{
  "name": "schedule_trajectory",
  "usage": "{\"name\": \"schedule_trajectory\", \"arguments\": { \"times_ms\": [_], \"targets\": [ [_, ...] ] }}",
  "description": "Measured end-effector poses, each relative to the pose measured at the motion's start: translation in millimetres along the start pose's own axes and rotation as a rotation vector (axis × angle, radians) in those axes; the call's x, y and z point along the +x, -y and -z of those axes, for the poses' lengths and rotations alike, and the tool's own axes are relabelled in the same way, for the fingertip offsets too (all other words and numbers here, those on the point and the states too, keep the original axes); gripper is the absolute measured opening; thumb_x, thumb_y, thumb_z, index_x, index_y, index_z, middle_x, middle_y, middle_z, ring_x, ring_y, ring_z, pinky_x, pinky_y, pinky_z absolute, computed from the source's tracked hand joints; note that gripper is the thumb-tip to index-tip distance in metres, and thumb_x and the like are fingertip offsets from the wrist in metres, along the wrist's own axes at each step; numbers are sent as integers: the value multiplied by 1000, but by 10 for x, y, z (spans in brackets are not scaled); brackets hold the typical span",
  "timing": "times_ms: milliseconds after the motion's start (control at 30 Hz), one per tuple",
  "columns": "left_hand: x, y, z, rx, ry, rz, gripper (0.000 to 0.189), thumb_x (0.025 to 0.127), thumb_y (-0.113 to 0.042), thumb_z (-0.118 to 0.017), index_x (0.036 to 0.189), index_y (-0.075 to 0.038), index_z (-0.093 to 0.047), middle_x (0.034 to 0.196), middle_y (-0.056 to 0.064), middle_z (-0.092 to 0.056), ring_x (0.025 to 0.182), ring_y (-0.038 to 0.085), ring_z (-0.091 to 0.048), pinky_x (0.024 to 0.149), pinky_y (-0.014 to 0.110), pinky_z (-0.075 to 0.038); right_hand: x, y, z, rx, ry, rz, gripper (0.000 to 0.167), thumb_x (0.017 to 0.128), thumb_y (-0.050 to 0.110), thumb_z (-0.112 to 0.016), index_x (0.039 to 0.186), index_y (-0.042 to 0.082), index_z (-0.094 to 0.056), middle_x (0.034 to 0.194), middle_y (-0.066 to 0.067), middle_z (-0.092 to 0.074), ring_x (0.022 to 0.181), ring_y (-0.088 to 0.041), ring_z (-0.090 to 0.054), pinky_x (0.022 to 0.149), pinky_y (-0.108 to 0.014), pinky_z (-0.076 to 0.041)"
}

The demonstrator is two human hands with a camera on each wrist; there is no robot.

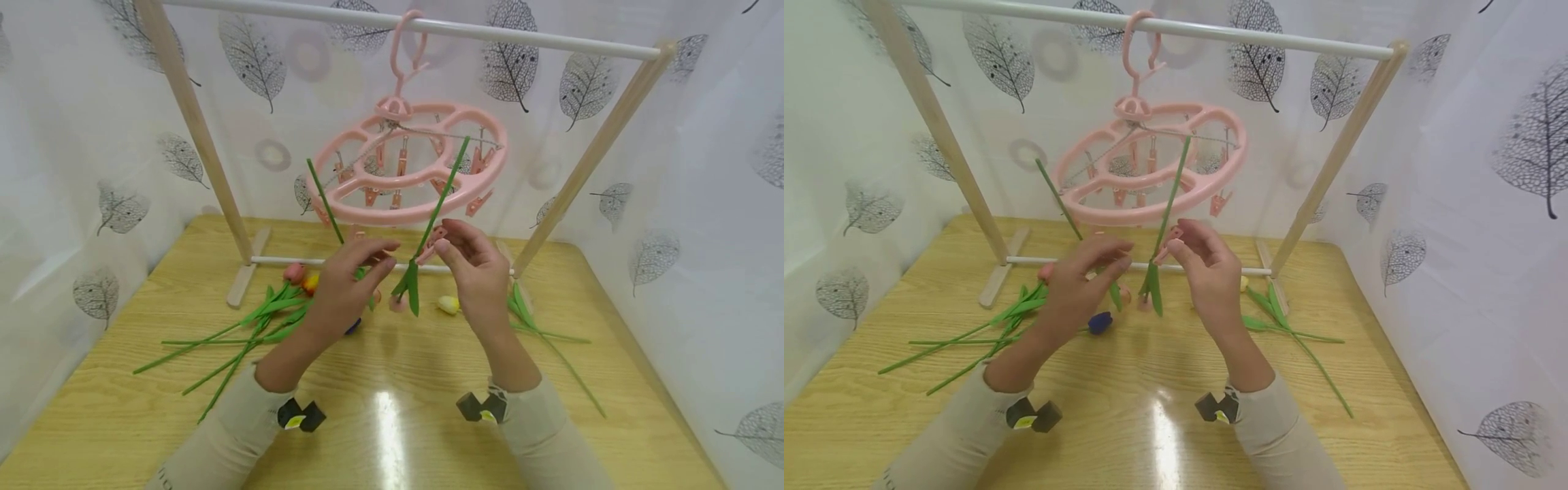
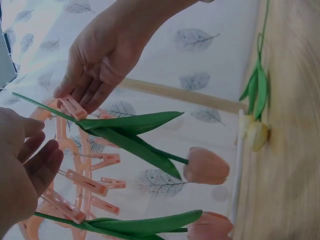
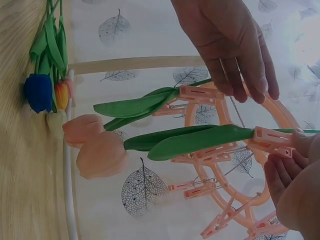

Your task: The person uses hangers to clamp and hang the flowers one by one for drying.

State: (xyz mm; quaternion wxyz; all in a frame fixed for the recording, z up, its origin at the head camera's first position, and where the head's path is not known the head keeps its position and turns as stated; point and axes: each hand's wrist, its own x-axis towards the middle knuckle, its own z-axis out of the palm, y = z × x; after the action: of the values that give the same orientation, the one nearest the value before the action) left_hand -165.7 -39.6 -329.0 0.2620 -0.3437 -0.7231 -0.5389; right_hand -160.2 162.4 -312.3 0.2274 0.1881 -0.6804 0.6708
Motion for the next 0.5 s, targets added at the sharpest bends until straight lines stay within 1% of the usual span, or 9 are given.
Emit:
{"name": "schedule_trajectory", "arguments": {
  "times_ms": [67, 167, 300, 400, 467, 500],
  "targets": [
    [43, -22, 21, 30, -25, -55, 25, 94, -2, -69, 119, -3, -71, 108, 10, -68, 92, 17, -67, 82, 25, -57, 6, -9, 4, -22, 2, 3, 33, 96, 7, -68, 126, -8, -63, 107, 3, -72, 100, -13, -69, 90, -25, -57],
    [114, -57, 46, 64, -43, -103, 24, 95, -3, -68, 119, -2, -71, 108, 11, -66, 89, 16, -65, 80, 23, -56, 17, -18, 16, -54, 7, 11, 33, 95, 6, -69, 125, -7, -64, 105, 4, -73, 98, -13, -70, 88, -25, -57],
    [198, -78, 67, 108, -69, -131, 22, 95, -3, -69, 116, -1, -72, 112, 12, -63, 85, 16, -63, 74, 22, -55, 44, -28, 43, -53, 27, 5, 36, 93, 2, -70, 128, -5, -62, 106, 5, -73, 99, -13, -70, 89, -25, -58],
    [255, -89, 91, 170, -92, -154, 21, 95, -5, -70, 116, -2, -73, 114, 13, -62, 78, 15, -63, 67, 22, -55, 69, -31, 67, -48, 40, -12, 38, 93, 1, -69, 129, -5, -62, 108, 6, -73, 101, -13, -70, 90, -26, -57],
    [287, -99, 112, 214, -95, -153, 22, 96, -8, -70, 117, -4, -73, 117, 13, -62, 72, 14, -62, 63, 23, -53, 81, -27, 80, -55, 47, -21, 38, 93, 1, -69, 129, -5, -62, 109, 6, -73, 102, -13, -70, 91, -25, -57],
    [300, -103, 123, 230, -91, -143, 23, 96, -11, -69, 118, -6, -73, 119, 12, -62, 70, 13, -61, 61, 22, -52, 85, -25, 87, -55, 53, -23, 38, 93, 0, -69, 130, -5, -62, 109, 4, -73, 102, -13, -70, 91, -25, -57]
  ]
}}
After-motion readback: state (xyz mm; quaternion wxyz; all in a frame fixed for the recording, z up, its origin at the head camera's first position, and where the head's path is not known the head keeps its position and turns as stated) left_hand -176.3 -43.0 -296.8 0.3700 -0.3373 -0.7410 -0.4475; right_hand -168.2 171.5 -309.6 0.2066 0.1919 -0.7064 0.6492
